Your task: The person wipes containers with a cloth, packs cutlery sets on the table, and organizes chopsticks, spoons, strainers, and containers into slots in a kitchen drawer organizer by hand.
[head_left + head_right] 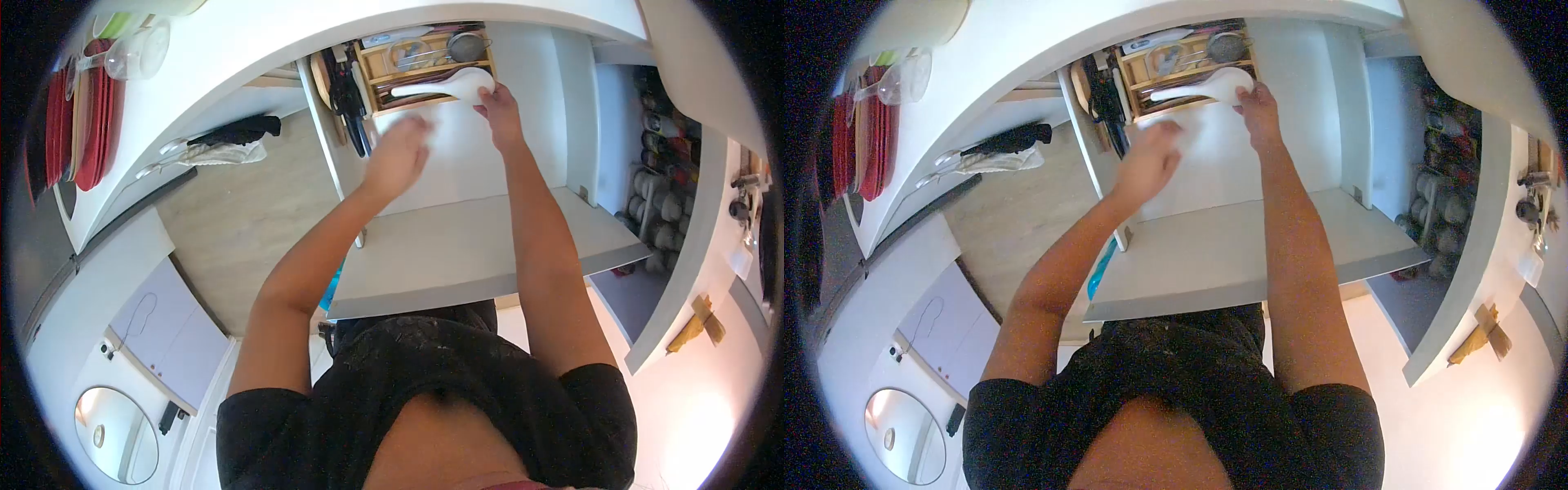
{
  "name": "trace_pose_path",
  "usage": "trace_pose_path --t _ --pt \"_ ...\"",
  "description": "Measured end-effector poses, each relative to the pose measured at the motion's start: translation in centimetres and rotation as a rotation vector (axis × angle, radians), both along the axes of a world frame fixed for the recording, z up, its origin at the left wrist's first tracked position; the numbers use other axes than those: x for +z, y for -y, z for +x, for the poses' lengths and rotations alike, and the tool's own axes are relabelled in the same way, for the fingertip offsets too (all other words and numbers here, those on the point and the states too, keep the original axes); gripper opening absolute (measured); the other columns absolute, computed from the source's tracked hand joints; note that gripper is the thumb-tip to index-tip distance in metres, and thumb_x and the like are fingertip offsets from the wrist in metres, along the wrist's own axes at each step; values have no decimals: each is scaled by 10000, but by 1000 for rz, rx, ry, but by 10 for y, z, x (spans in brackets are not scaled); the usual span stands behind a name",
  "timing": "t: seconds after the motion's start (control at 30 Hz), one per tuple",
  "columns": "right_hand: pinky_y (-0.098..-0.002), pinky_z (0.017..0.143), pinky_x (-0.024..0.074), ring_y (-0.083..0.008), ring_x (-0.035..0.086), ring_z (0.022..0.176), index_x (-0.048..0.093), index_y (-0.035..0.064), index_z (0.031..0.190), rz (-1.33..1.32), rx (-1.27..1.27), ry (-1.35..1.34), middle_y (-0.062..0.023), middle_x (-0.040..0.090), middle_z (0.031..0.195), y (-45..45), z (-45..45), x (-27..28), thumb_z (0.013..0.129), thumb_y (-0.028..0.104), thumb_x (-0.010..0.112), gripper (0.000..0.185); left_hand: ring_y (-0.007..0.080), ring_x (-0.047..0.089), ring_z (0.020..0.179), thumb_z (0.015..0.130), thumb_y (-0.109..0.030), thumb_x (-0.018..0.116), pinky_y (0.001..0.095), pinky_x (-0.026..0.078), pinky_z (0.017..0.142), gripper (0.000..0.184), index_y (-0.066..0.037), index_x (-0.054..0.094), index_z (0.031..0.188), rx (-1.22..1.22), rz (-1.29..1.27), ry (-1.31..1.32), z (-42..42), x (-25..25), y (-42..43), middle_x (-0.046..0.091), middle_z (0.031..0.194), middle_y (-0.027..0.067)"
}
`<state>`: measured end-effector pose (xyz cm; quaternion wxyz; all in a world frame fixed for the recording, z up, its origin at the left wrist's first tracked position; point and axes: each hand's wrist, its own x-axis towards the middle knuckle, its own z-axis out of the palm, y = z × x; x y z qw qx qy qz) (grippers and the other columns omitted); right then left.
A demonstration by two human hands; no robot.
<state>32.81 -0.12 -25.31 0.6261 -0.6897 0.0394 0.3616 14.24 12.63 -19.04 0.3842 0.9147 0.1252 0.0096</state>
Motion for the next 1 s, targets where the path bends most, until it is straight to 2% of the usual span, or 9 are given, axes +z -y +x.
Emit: trace_pose_path --t 0.03,0.17,0.23,0.33,0.43,0.67,0.77,0.83,1.0 --pt "-333 822 473 -165 585 942 525 14 1143 -76 40 42 -75 616 1013 -5 -2 -9 873 205 601 340 296 505 1095 785 -77 604 385 424 929 246 -60 590 1030 -83 -49 6 -10 4 5 538 1144 104" --pt "-390 822 455 -233 593 947 533 21 1139 -89 134 220 -125 623 1019 -18 -9 -54 854 233 610 363 277 532 1050 778 -80 612 380 444 901 196 -74 609 975 -136 -50 -101 -32 -4 11 559 1100 86" --pt "-433 867 424 -304 578 971 532 54 1157 -261 221 359 -186 607 1062 -22 -9 -76 845 247 618 377 274 545 1019 774 -78 616 378 458 882 191 -76 607 965 -88 -37 -93 -30 -9 7 563 1082 84" --pt "-462 896 399 -360 540 988 548 80 1154 -190 40 509 -209 579 1097 -30 -17 -78 804 228 655 395 282 551 1003 768 -76 621 381 466 871 179 -75 604 946 -36 57 -21 -21 -18 1 562 1084 86" --pt "-462 907 397 -364 512 995 559 78 1152 -371 177 683 -191 563 1088 -29 -15 -59 750 198 695 441 288 553 985 764 -78 619 380 468 866 202 -77 593 964 38 143 -35 -8 -22 -7 558 1068 90" --pt "-441 895 410 -344 501 989 580 91 1163 -342 137 850 -160 550 1040 -31 -12 -65 721 170 715 469 299 536 1005 764 -83 613 381 466 869 258 -67 565 1017 127 252 -92 13 -41 -28 521 1103 100" --pt "-419 910 408 -326 502 998 584 107 1180 -485 200 913 -149 547 1044 -29 -12 -59 710 166 726 495 315 504 1059 783 -89 595 385 457 898 384 -33 514 1154 130 259 -149 18 -45 -27 479 1163 142" --pt "-321 804 501 -218 556 870 523 139 1278 -541 282 992 -140 493 1085 -27 -10 -57 767 132 714 545 342 441 1172 805 -83 567 390 411 979 542 8 381 1306 139 259 -259 22 -52 -25 409 1285 189" --pt "-318 818 497 -224 558 888 524 132 1275 -508 281 1043 -138 489 1108 -18 -9 -57 766 108 705 540 350 323 1298 832 -98 525 403 320 1062 603 27 283 1370 103 333 -255 27 -79 -23 289 1414 208"
